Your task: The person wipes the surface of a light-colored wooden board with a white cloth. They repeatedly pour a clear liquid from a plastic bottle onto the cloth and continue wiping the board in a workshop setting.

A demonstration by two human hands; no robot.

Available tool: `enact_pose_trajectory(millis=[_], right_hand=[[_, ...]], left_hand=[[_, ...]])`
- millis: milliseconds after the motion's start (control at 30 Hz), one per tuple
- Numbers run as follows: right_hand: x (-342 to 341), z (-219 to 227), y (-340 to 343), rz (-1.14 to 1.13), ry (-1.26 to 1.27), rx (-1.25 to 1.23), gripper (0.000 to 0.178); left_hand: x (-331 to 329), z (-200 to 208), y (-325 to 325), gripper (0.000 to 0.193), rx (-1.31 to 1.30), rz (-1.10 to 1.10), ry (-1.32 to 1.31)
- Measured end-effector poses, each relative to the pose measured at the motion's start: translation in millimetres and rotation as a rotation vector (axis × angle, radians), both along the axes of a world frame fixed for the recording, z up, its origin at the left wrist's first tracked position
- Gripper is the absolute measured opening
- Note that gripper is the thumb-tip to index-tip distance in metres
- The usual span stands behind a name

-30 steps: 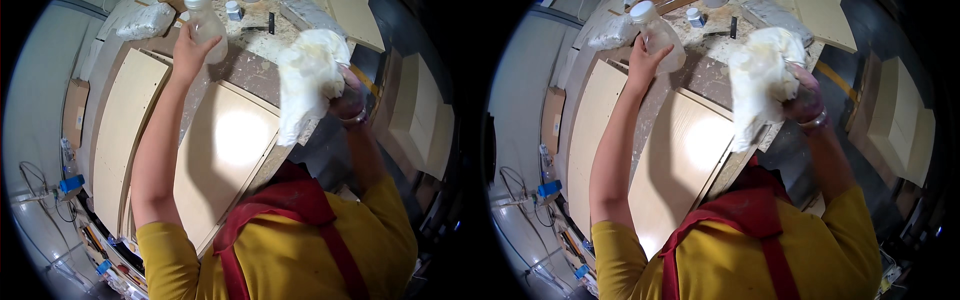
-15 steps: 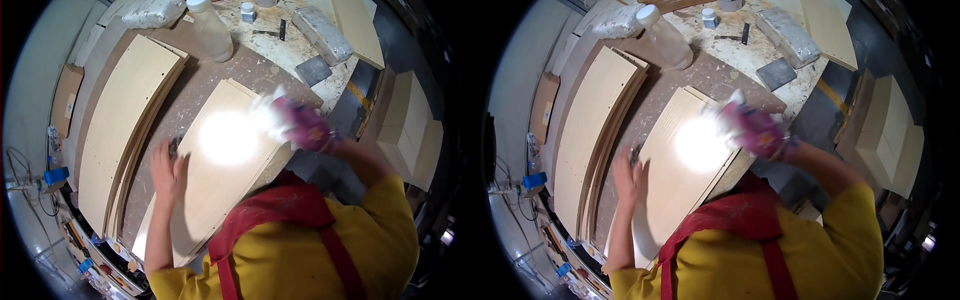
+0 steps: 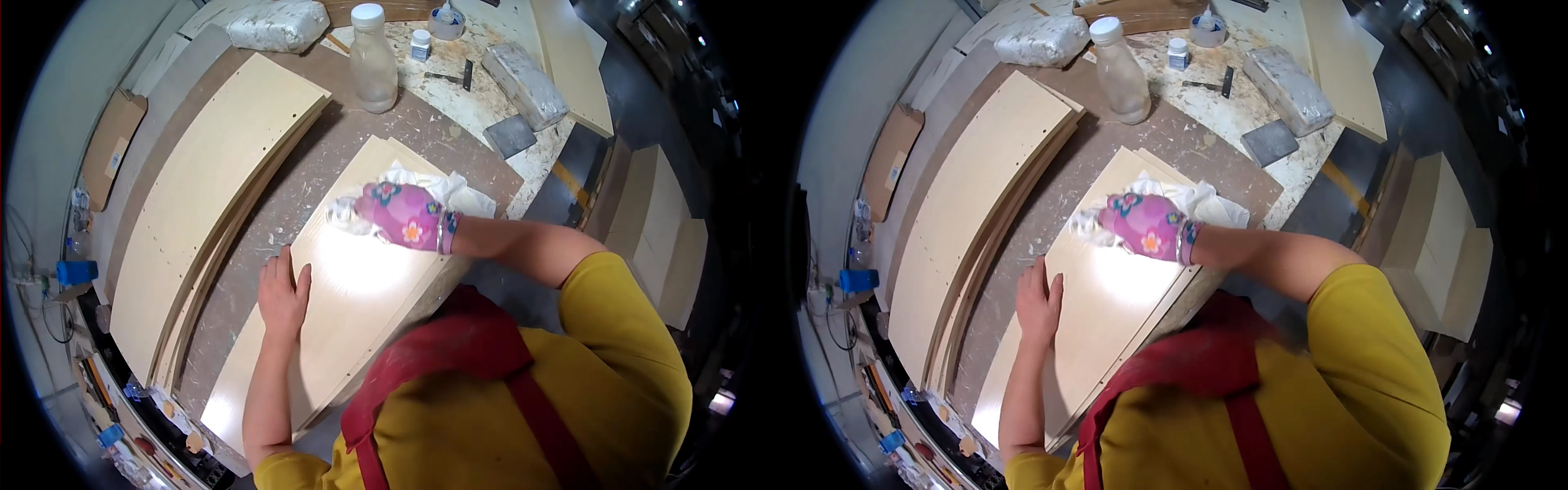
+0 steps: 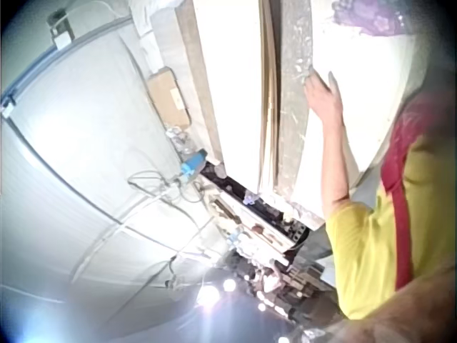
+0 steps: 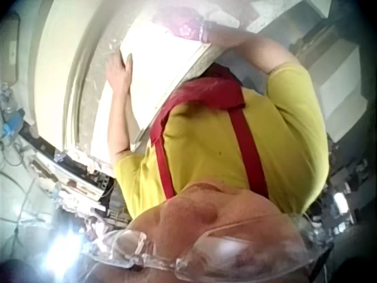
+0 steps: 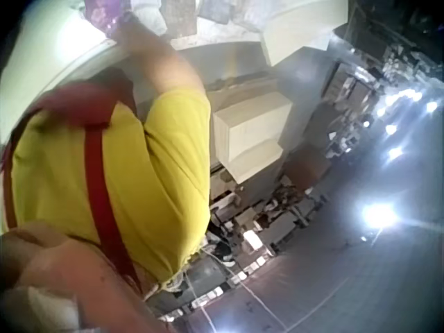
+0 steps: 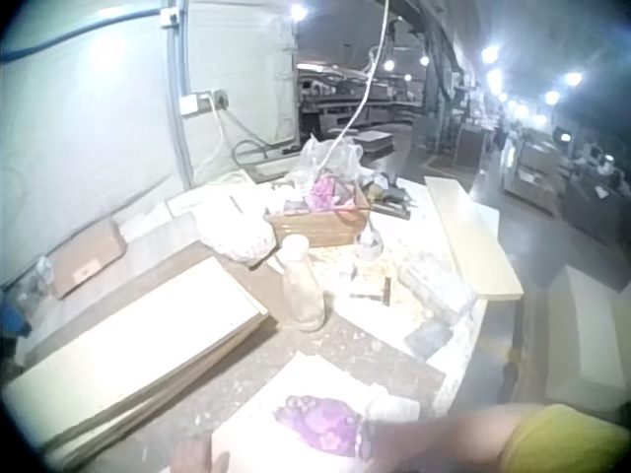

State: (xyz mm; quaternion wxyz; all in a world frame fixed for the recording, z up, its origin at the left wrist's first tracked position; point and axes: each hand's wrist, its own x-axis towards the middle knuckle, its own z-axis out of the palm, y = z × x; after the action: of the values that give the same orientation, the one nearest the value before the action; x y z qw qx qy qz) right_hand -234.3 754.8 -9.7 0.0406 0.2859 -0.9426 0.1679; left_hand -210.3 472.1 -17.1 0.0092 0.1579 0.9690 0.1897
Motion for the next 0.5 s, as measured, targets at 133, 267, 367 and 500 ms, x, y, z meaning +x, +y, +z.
enact_pose_trajectory(millis=[133,267,367,500], right_hand=[[-66.3,-0.4,11.4,-0.375,-0.109,-0.157,0.03],[-69.3,5.8,5.8,-0.457,-0.09,-0.111,0.025],[-1.3,7.3,6.0,-0.208,-0.044,-0.092,0.028],[26.3,-37.8,80.1,-0.145,-0.53,-0.914,0.038]], left_hand=[[-1.4,6.2,3.7,0.048,-0.009,-0.047,-0.001],[-3.1,6.3,3.1,0.047,0.018,-0.052,0.067],[0.3,0.4,-0.2,0.044,0.009,0.008,0.047],[1.5,1.8,2.9,0.045,0.039,0.007,-0.003]])
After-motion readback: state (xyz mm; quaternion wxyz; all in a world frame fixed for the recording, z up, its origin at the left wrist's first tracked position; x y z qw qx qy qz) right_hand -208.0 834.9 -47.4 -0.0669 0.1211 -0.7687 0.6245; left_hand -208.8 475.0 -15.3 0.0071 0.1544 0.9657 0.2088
